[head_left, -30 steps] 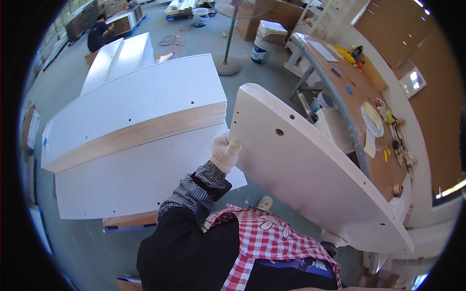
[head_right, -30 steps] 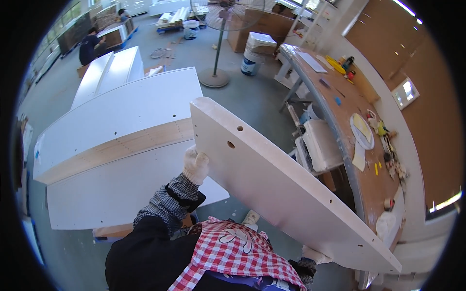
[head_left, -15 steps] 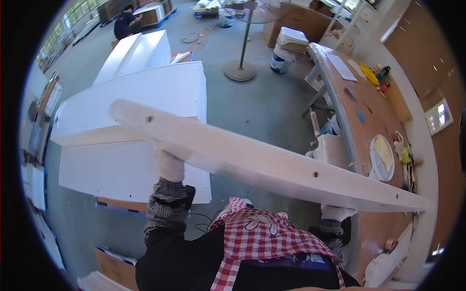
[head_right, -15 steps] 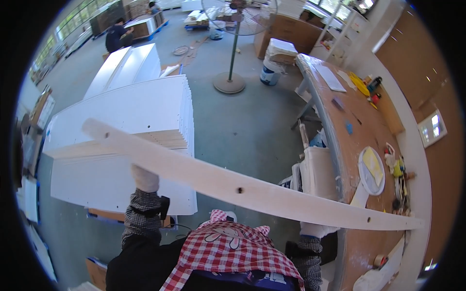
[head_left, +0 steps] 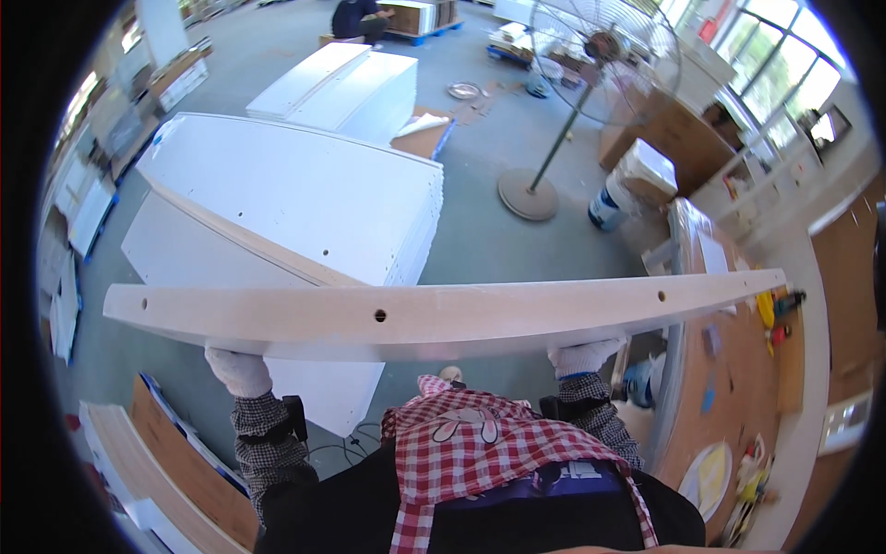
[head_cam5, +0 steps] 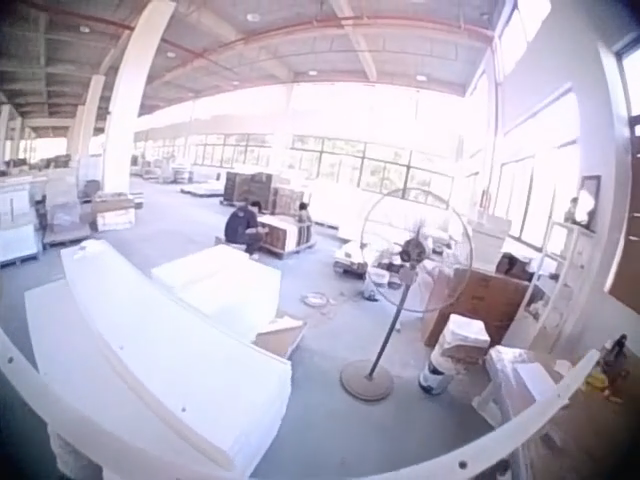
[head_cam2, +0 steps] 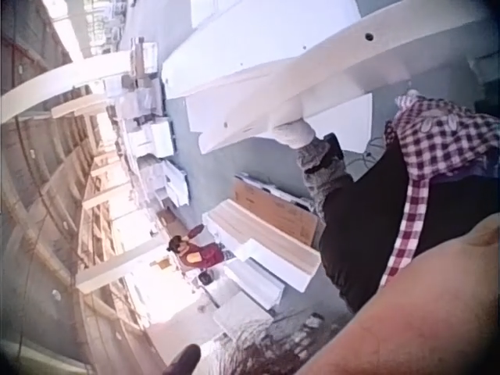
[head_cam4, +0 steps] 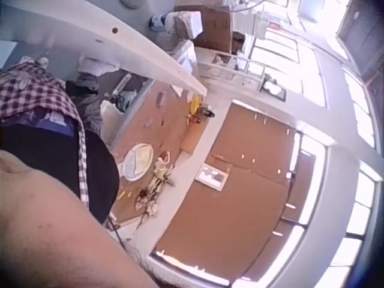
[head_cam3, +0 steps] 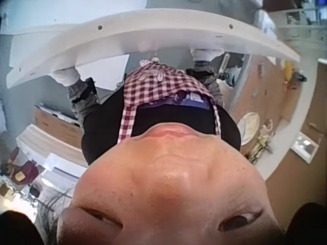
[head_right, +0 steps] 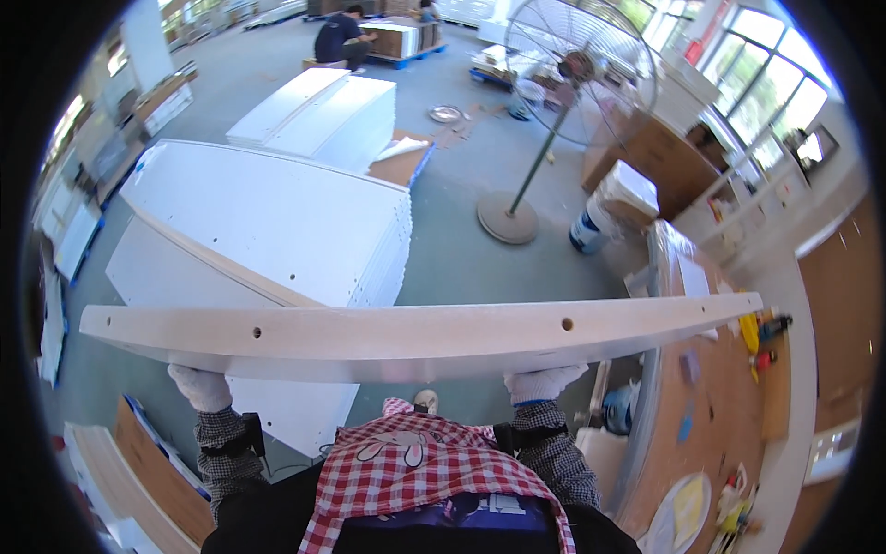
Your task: Moving and stacking white furniture panels in a workshop environment.
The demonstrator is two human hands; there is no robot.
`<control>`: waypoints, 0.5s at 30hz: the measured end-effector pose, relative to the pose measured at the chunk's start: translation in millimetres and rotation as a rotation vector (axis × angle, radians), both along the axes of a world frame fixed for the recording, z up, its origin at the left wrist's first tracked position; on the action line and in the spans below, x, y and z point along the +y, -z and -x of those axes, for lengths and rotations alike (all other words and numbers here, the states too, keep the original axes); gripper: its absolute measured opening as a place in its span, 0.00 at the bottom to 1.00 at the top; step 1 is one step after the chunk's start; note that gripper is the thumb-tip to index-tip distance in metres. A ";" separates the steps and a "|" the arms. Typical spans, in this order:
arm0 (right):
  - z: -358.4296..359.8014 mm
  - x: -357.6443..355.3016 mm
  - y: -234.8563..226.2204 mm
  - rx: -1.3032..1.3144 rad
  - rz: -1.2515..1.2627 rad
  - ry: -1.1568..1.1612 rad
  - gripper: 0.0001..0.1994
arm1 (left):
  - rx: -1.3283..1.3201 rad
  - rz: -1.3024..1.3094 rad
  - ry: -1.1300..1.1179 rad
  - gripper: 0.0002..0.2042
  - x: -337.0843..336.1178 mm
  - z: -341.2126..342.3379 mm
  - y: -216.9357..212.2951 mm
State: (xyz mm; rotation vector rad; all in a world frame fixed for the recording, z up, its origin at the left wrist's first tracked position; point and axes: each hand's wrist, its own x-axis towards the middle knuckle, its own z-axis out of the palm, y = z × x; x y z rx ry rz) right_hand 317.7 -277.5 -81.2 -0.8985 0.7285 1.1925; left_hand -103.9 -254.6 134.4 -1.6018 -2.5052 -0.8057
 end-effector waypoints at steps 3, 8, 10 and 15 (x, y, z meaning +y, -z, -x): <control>-130.2 -59.8 11.2 -0.136 -0.088 0.114 0.36 | 0.068 0.064 0.157 0.15 5.9 -123.6 30.6; -254.1 -103.1 18.8 -0.152 -0.106 0.356 0.34 | 0.048 0.086 0.348 0.19 45.2 -266.5 66.4; -259.4 -102.1 21.8 -0.147 -0.111 0.388 0.33 | -0.123 -0.028 0.386 0.17 64.4 -271.7 79.9; -261.4 -79.5 18.3 -0.071 -0.023 0.378 0.36 | -0.466 0.012 0.257 0.26 62.8 -269.8 84.4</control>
